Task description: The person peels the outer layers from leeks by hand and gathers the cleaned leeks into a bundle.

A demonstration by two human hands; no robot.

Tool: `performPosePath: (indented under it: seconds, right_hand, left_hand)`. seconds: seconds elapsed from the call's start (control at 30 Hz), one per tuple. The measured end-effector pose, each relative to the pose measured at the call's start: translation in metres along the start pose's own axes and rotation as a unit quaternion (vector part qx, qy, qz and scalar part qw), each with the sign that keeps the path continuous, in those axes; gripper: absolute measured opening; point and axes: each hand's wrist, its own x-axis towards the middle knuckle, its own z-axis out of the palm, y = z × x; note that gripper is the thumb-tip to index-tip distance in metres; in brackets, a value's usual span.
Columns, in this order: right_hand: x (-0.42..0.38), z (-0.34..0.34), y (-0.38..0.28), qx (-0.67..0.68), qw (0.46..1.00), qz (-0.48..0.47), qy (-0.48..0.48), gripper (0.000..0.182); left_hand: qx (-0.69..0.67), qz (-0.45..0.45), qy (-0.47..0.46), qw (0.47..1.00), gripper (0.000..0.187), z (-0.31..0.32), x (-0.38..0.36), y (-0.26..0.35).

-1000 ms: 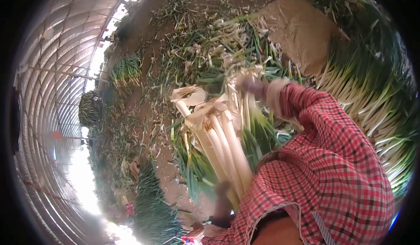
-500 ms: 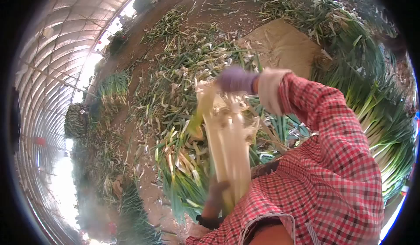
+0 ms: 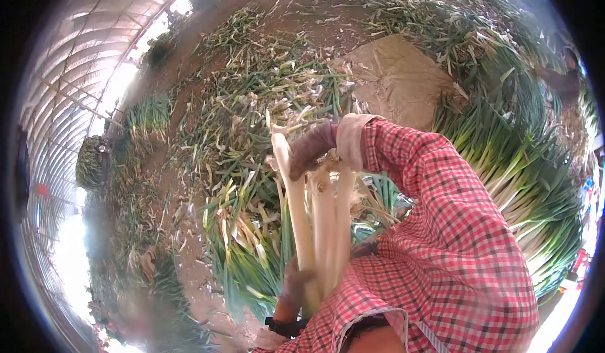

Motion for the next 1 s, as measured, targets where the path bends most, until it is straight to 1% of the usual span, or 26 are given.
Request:
performPosePath:
  seconds: [0.03, 0.1, 0.13, 0.2, 0.23, 0.27, 0.33, 0.37, 0.4, 0.43, 0.47, 0.53, 0.57, 0.6, 0.63, 0.67, 0.73, 0.77, 0.8, 0.83, 0.9, 0.93, 1.0]
  right_hand:
    - [0.002, 0.001, -0.002, -0.003, 1.0, 0.013, -0.01, 0.032]
    - [0.004, 0.005, -0.007, -0.014, 0.998, 0.046, -0.039, 0.036]
    - [0.009, 0.007, -0.009, -0.042, 0.994, 0.098, -0.04, 0.036]
    - [0.02, 0.004, -0.021, -0.106, 0.975, 0.193, -0.033, 0.035]
    - [0.014, 0.01, -0.036, -0.179, 0.975, 0.133, -0.027, 0.037]
    - [0.014, 0.01, -0.048, -0.252, 0.958, 0.135, 0.013, 0.037]
    - [0.013, 0.006, -0.067, -0.39, 0.906, 0.135, 0.095, 0.039]
    - [0.013, -0.006, -0.083, -0.355, 0.895, 0.194, 0.188, 0.037]
    - [0.003, -0.03, -0.077, -0.192, 0.918, 0.138, 0.318, 0.035]
    - [0.026, -0.102, -0.004, -0.157, 0.899, 0.058, 0.404, 0.031]
    - [0.018, -0.128, -0.007, -0.241, 0.859, 0.118, 0.435, 0.025]
    - [0.001, -0.159, -0.01, -0.397, 0.747, 0.231, 0.481, 0.018]
    - [0.001, -0.164, 0.01, -0.485, 0.718, 0.254, 0.429, 0.019]
    - [0.009, -0.145, 0.046, -0.584, 0.711, 0.23, 0.317, 0.021]
    - [0.02, -0.118, 0.081, -0.673, 0.696, 0.172, 0.185, 0.024]
    - [0.025, -0.081, 0.09, -0.704, 0.699, 0.098, 0.078, 0.026]
    - [0.024, -0.021, 0.093, -0.557, 0.83, 0.035, 0.0, 0.026]
    - [0.025, 0.001, 0.088, -0.472, 0.881, 0.006, -0.037, 0.026]
    - [0.027, 0.018, 0.085, -0.382, 0.921, -0.023, -0.072, 0.026]
    - [0.036, 0.018, 0.071, -0.355, 0.932, -0.014, -0.065, 0.027]
    - [0.067, -0.013, 0.018, -0.393, 0.918, 0.031, 0.045, 0.031]
    - [0.086, -0.039, -0.011, -0.4, 0.905, 0.05, 0.134, 0.033]
    - [0.114, -0.095, -0.081, -0.382, 0.868, 0.045, 0.315, 0.038]
  left_hand:
    - [0.007, 0.007, 0.005, 1.0, 0.054, -0.005, 0.001, -0.01]
    - [-0.024, -0.02, 0.013, 0.999, 0.058, -0.014, 0.001, -0.03]
    - [-0.041, -0.036, 0.016, 0.998, 0.061, -0.015, -0.002, -0.039]
    - [-0.097, -0.032, 0.028, 0.994, 0.064, 0.005, -0.017, -0.015]
    - [-0.123, -0.027, 0.035, 0.991, 0.066, 0.011, -0.022, -0.005]
    - [-0.113, -0.018, 0.042, 0.993, 0.067, 0.005, -0.02, -0.015]
    - [-0.093, -0.003, 0.055, 0.994, 0.07, -0.01, -0.016, -0.046]
    - [-0.081, -0.007, 0.068, 0.994, 0.07, -0.008, -0.022, -0.048]
    - [-0.069, -0.01, 0.081, 0.994, 0.071, -0.005, -0.03, -0.047]
    - [-0.057, -0.011, 0.096, 0.994, 0.072, -0.004, -0.035, -0.046]
    - [-0.063, -0.003, 0.11, 0.992, 0.072, -0.009, -0.039, -0.055]
    - [-0.092, 0.007, 0.137, 0.986, 0.073, -0.017, -0.049, -0.078]
    - [-0.114, 0.01, 0.148, 0.982, 0.073, -0.017, -0.052, -0.085]
    - [-0.148, 0.014, 0.161, 0.976, 0.073, -0.017, -0.054, -0.088]
    - [-0.181, 0.019, 0.173, 0.968, 0.073, -0.017, -0.056, -0.09]
    - [-0.2, 0.021, 0.186, 0.962, 0.073, -0.019, -0.058, -0.093]
    - [-0.221, 0.022, 0.208, 0.953, 0.072, -0.023, -0.064, -0.099]
    - [-0.223, 0.02, 0.216, 0.951, 0.072, -0.029, -0.066, -0.1]
    - [-0.225, 0.019, 0.224, 0.948, 0.072, -0.031, -0.069, -0.103]
    - [-0.229, 0.018, 0.23, 0.946, 0.072, -0.036, -0.071, -0.106]
    - [-0.237, 0.015, 0.24, 0.941, 0.072, -0.04, -0.077, -0.112]
    - [-0.241, 0.013, 0.245, 0.939, 0.071, -0.042, -0.08, -0.113]
    - [-0.249, 0.011, 0.255, 0.934, 0.071, -0.046, -0.084, -0.116]
